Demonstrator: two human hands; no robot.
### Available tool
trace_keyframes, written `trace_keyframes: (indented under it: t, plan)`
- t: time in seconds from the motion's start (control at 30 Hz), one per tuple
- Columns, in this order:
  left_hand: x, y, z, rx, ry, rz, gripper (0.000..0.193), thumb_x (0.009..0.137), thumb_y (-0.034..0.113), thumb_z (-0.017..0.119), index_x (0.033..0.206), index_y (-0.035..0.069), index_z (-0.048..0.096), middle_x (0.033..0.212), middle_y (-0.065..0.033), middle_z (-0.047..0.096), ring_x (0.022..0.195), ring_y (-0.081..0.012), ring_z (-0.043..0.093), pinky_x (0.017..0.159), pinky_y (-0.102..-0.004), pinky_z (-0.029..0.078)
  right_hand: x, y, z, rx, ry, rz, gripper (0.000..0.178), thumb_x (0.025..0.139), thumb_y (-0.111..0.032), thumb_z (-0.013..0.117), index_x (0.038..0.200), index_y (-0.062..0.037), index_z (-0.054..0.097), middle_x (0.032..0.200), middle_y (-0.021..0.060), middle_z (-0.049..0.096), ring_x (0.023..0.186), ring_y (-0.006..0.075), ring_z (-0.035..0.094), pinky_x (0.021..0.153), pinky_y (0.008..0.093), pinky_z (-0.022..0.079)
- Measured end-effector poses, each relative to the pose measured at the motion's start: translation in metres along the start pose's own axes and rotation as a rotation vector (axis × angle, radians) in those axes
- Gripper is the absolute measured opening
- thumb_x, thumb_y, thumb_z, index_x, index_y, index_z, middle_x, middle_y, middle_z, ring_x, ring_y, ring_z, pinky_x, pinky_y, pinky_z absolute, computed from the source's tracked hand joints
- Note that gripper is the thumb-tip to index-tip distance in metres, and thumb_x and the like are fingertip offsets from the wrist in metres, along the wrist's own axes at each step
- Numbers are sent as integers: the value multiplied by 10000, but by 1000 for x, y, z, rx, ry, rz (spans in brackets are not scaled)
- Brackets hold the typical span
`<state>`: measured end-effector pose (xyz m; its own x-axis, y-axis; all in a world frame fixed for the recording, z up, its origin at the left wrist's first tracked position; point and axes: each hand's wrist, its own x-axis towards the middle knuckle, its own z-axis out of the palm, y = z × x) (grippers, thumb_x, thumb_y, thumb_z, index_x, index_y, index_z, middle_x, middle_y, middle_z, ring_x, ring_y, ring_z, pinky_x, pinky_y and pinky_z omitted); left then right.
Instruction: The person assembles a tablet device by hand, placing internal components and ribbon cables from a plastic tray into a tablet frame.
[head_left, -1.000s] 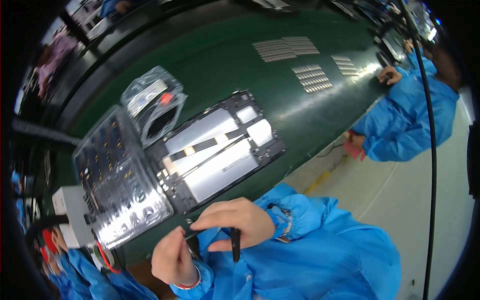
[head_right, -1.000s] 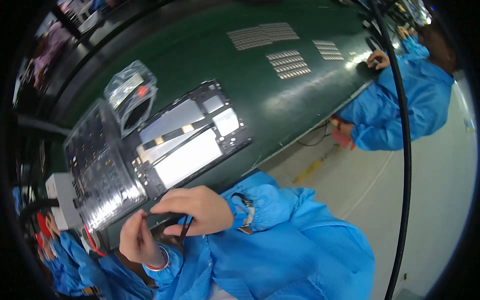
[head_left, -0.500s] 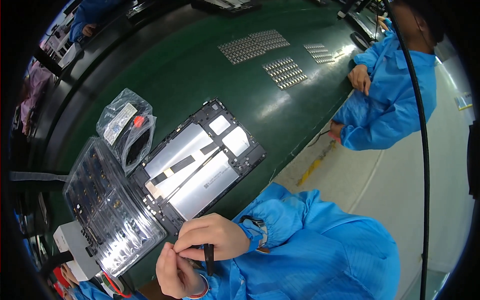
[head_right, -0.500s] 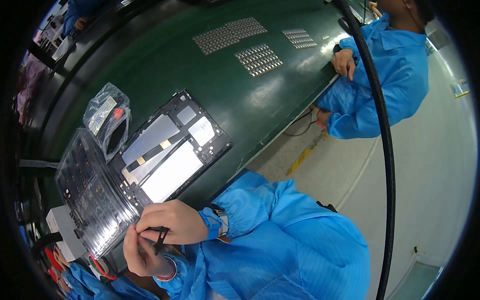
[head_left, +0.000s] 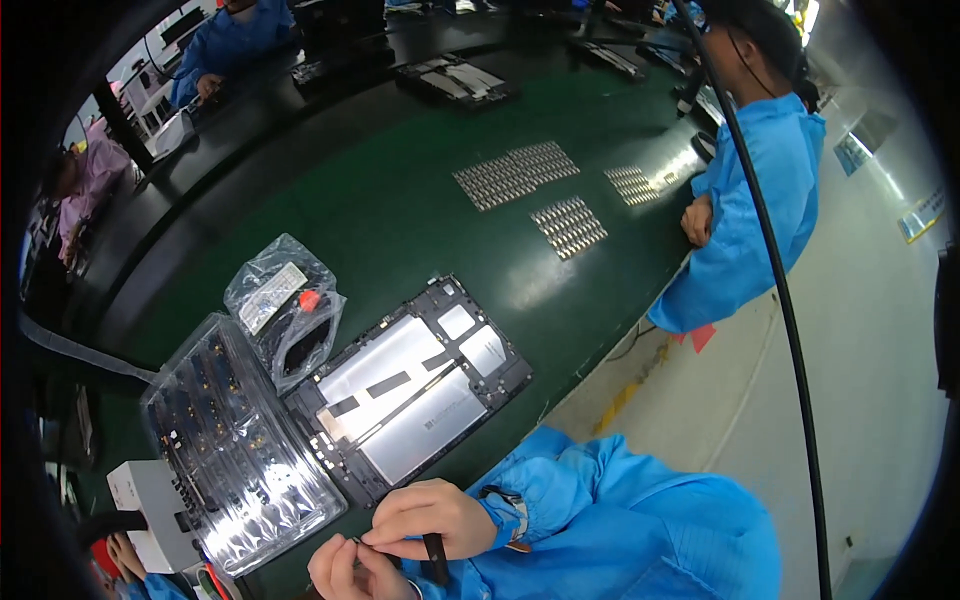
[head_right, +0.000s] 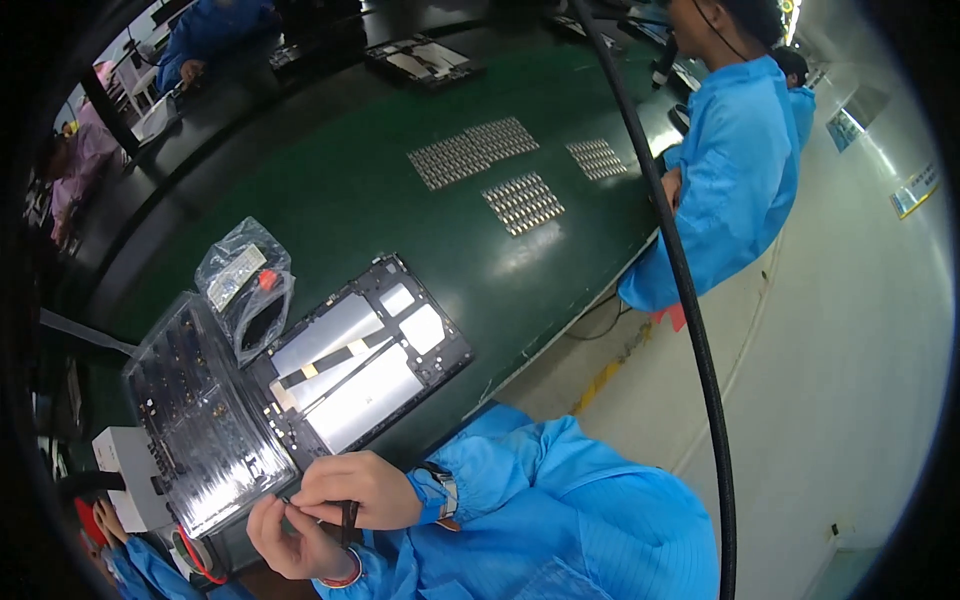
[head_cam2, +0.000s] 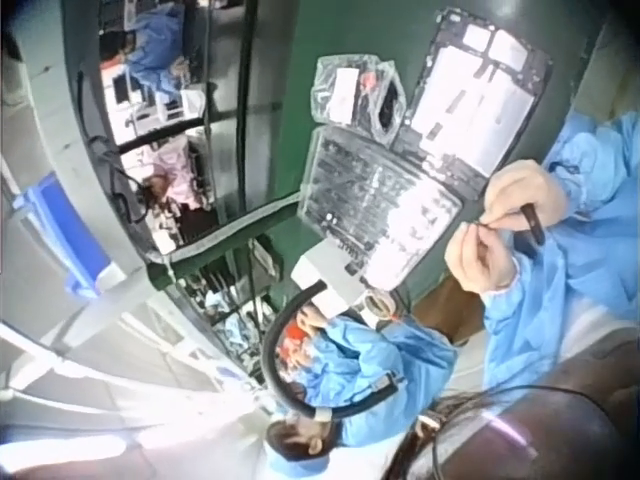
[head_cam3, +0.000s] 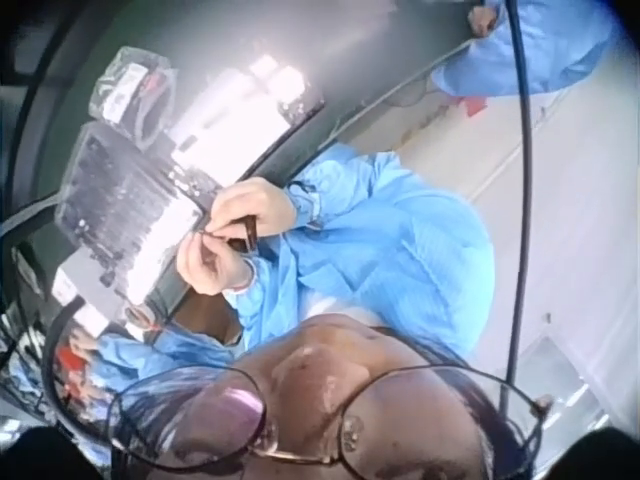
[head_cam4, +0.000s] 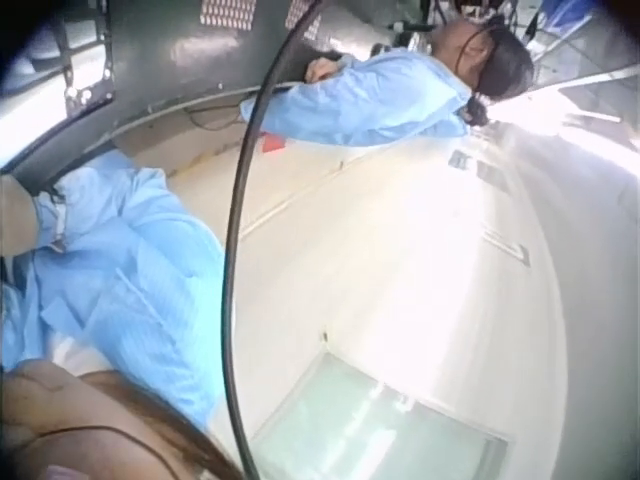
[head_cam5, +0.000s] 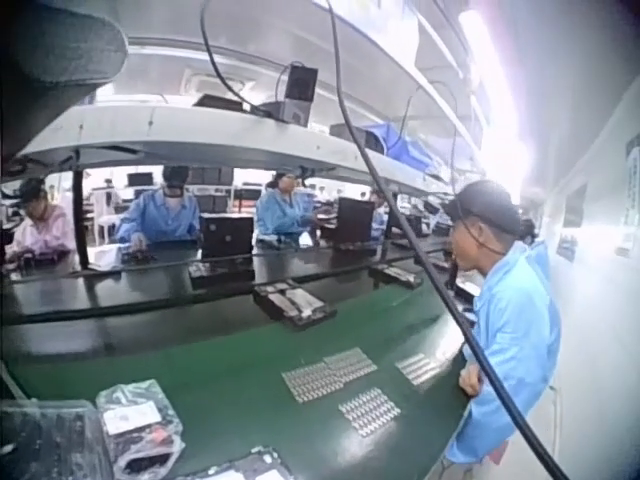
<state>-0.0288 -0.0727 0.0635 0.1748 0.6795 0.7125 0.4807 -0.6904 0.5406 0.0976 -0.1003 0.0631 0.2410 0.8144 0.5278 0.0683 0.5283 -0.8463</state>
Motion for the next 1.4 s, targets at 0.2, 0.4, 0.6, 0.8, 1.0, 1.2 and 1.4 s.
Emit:
trace_keyframes:
  t: [0.2, 0.4, 0.6, 0.8, 1.0, 1.2, 1.4]
  plan:
    - [5, -3, 1, 19, 24, 22, 161, 656, -67, 581, 802, -8, 548, 818, -135, 553, 724, -250, 538, 656, -317, 437, 3, 1, 3, -116, 4, -16, 133, 682, -36, 631, 805, 3, 596, 718, 87, 565, 614, 229, 570, 535, 283, 455]
    - [9, 4, 0, -14, 7, 0, 196, 590, -78, 589, 766, 4, 561, 780, -124, 560, 684, -238, 538, 610, -295, 433, 3, -4, -1, -178, -32, -38, 178, 641, -8, 662, 814, -10, 621, 737, 91, 589, 636, 217, 592, 544, 269, 469]
    - [10, 2, -3, -25, 3, 1, 186, 565, -92, 581, 720, 10, 569, 759, -107, 568, 659, -221, 541, 586, -278, 440, -3, -3, 2, -184, -32, -24, 203, 624, 22, 669, 819, -5, 620, 728, 108, 590, 635, 220, 593, 537, 271, 475]
    - [12, -4, -14, -154, -69, -72, 202, 527, -42, 632, 708, 41, 600, 752, -75, 608, 641, -228, 566, 588, -295, 455, -2, -11, 0, -140, -106, 91, 209, 611, 42, 660, 811, -8, 627, 717, 113, 591, 630, 211, 590, 538, 266, 465]
    - [21, -22, -31, -14, -12, -41, 187, 566, -57, 622, 722, 39, 589, 741, -76, 602, 674, -233, 571, 620, -301, 452, -11, -21, -7, -146, -116, 150, 195, 620, 70, 631, 801, -4, 627, 695, 94, 583, 624, 179, 576, 532, 246, 444]
    - [86, -63, -46, 260, -12, 142, 161, 614, -39, 609, 749, 43, 575, 788, -78, 594, 723, -245, 557, 637, -317, 437, -18, -18, -18, -173, -120, 93, 205, 643, 50, 637, 824, -45, 618, 700, 71, 579, 559, 121, 523, 446, 207, 372]
    - [168, -121, -15, 413, -235, 246, 56, 688, 71, 581, 727, 31, 583, 748, -90, 579, 721, -264, 555, 652, -331, 441, -21, -13, -17, -196, -110, 8, 201, 644, 46, 637, 821, -48, 619, 702, 65, 578, 533, 96, 493, 428, 194, 339]
